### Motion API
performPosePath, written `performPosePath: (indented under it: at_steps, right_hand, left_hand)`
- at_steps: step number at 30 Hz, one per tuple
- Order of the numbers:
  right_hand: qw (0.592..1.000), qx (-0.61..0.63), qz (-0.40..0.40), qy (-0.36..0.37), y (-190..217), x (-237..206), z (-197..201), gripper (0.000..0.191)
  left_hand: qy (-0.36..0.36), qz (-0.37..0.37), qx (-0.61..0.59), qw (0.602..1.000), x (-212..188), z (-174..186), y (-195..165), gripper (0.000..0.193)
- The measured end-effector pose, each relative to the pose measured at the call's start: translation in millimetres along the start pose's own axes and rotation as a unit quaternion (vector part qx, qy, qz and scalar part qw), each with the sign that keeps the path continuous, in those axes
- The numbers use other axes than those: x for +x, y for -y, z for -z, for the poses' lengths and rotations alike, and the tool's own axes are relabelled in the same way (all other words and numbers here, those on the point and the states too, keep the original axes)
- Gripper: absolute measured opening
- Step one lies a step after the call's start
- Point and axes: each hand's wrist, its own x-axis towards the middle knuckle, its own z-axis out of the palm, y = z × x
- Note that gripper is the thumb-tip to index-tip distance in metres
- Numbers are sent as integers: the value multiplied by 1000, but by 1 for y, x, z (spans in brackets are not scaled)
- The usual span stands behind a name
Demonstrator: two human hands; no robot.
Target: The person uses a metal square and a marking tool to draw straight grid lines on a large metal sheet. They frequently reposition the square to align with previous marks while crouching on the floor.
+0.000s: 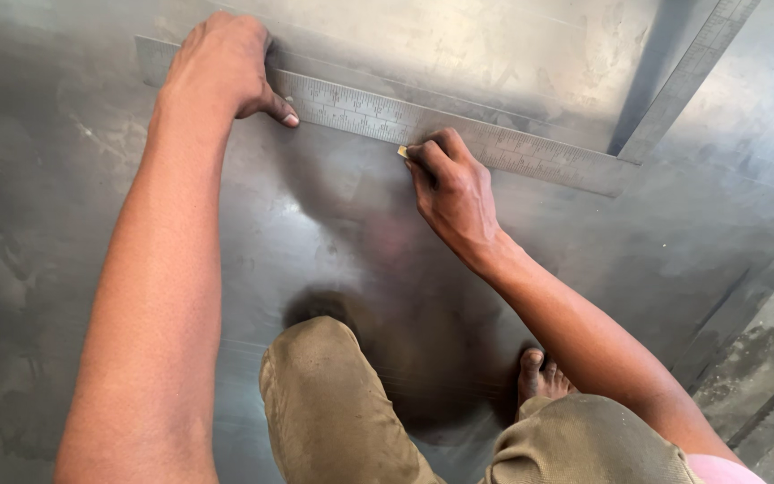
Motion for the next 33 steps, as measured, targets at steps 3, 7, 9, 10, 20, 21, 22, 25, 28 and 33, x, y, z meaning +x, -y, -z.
performPosePath:
  at_steps: [3,7,9,10,20,21,22,25,28,33]
  right_hand:
    - [999,-37,-4,20,-4,1,-3,5]
    - [996,-41,-36,65,-9,-1,-3,3]
    - [973,-45,-45,223,-10,-5,-1,6]
    - [923,-60,-43,378,-9,-8,-1,9]
    - [998,26,-57,-22,-5,-6,-2,18]
    - [998,22,-46,-23,-3,-5,-2,19]
    - [998,23,-47,-21,-1,-3,-2,18]
    - [999,21,-44,-18,3,-1,0,15]
    - [999,16,-41,-16,3,-2,-1,13]
    - [999,-41,-22,17,-8,-1,-6,6]
  left_hand:
    - [-1,6,-7,1000,3,-5,5,67]
    - [-11,-17,-5,1000,5,-10,10,67]
    - [-5,-28,21,999,8,-7,10,69]
    - [-5,-31,27,999,8,-6,9,70]
    - [5,3,-8,1000,3,-2,3,69]
    - [10,6,-7,1000,2,-2,3,68]
    - [11,9,-4,1000,2,-2,2,68]
    - [10,17,-3,1000,2,0,0,69]
    - [17,23,-9,1000,2,0,-1,69]
    - [18,16,-2,1000,2,-1,3,69]
